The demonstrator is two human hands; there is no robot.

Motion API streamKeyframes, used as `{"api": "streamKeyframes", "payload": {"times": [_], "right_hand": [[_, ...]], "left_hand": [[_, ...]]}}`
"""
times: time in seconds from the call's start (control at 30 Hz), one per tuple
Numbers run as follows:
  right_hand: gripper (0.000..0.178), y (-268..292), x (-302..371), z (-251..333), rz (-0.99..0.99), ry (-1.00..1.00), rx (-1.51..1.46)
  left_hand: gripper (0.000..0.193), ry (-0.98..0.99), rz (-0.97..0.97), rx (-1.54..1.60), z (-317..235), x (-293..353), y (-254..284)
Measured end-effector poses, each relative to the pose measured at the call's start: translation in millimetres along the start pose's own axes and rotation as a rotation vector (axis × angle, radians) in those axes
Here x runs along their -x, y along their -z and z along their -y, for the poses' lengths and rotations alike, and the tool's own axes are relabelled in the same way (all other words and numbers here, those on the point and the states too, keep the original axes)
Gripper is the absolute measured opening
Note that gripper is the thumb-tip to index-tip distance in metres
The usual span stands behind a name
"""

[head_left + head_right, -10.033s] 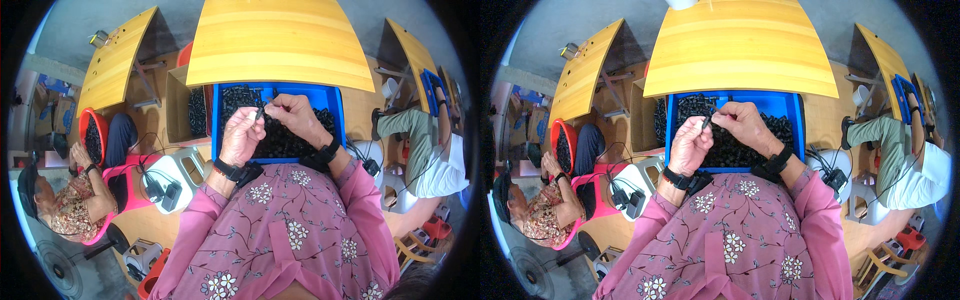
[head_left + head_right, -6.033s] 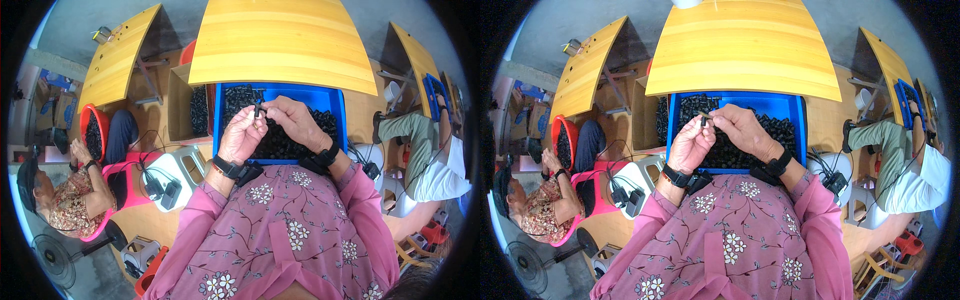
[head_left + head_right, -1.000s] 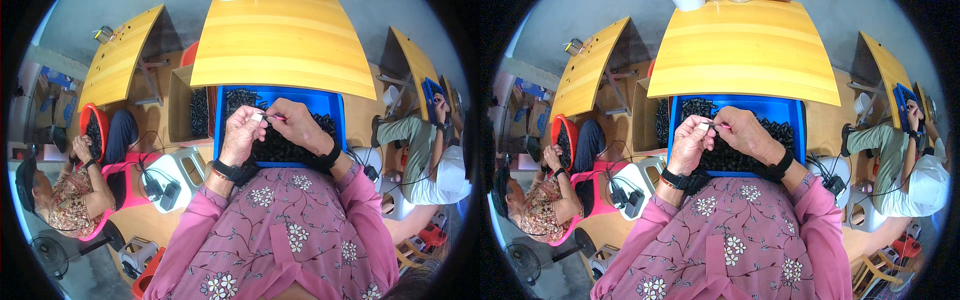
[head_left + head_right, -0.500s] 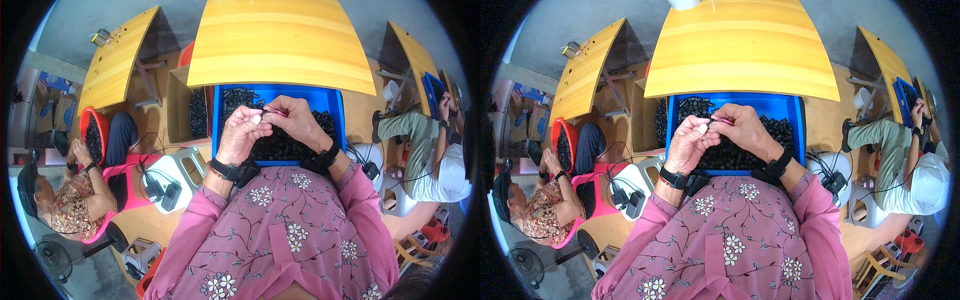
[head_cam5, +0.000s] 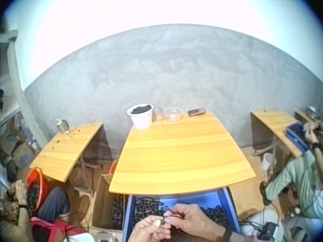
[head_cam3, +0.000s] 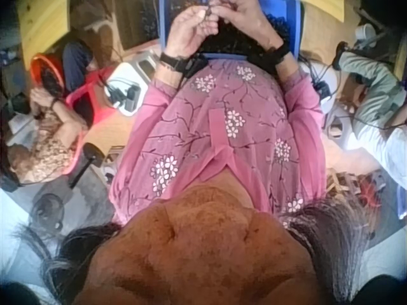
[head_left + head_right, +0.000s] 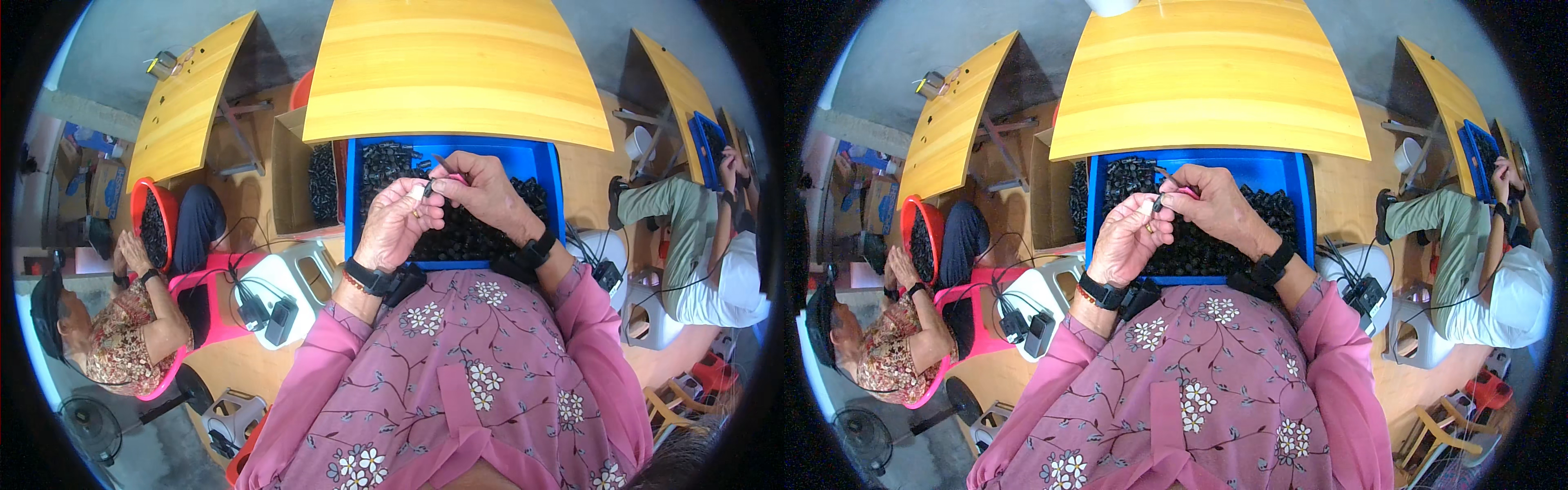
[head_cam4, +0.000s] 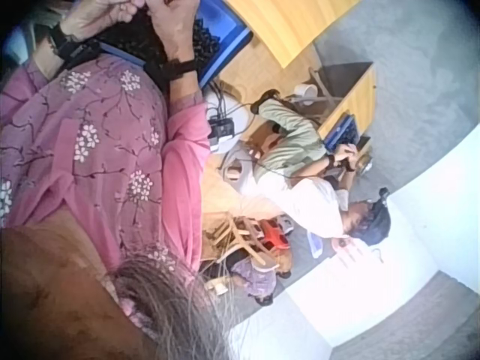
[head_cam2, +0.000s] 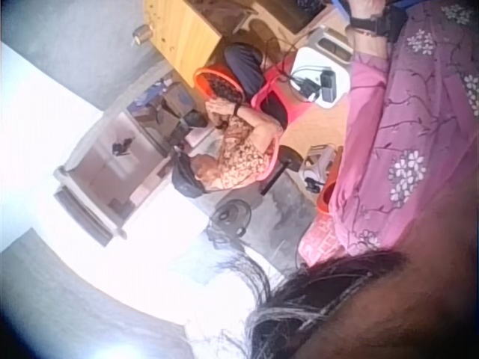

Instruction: Assembling small black plastic components by hand at a workstation.

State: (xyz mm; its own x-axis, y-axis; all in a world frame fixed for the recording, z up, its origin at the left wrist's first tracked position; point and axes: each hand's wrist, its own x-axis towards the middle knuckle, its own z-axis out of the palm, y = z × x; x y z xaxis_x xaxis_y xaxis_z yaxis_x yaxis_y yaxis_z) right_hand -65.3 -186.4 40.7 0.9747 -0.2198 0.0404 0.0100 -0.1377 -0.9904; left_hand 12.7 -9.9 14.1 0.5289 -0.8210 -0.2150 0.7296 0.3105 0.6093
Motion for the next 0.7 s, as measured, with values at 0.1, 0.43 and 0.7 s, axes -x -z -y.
{"api": "streamKeyframes", "payload": {"times": [0.1,0.43,0.7], "right_hand": [[0.021,0.5,-0.9,0.6,0.006,-0.014,0.032],[0.023,-7.0,1.4,-2.1,0.03,0.064,-0.027],[0.017,-4.1,0.1,4.6,0.048,-0.01,-0.03]], "left_hand": [[0.013,0.024,-0.012,-0.045,-0.3,0.7,0.6],[0.011,0.069,0.009,0.141,1.6,1.0,7.6],[0.012,0.064,-0.018,0.053,-0.1,2.5,6.3]]}}
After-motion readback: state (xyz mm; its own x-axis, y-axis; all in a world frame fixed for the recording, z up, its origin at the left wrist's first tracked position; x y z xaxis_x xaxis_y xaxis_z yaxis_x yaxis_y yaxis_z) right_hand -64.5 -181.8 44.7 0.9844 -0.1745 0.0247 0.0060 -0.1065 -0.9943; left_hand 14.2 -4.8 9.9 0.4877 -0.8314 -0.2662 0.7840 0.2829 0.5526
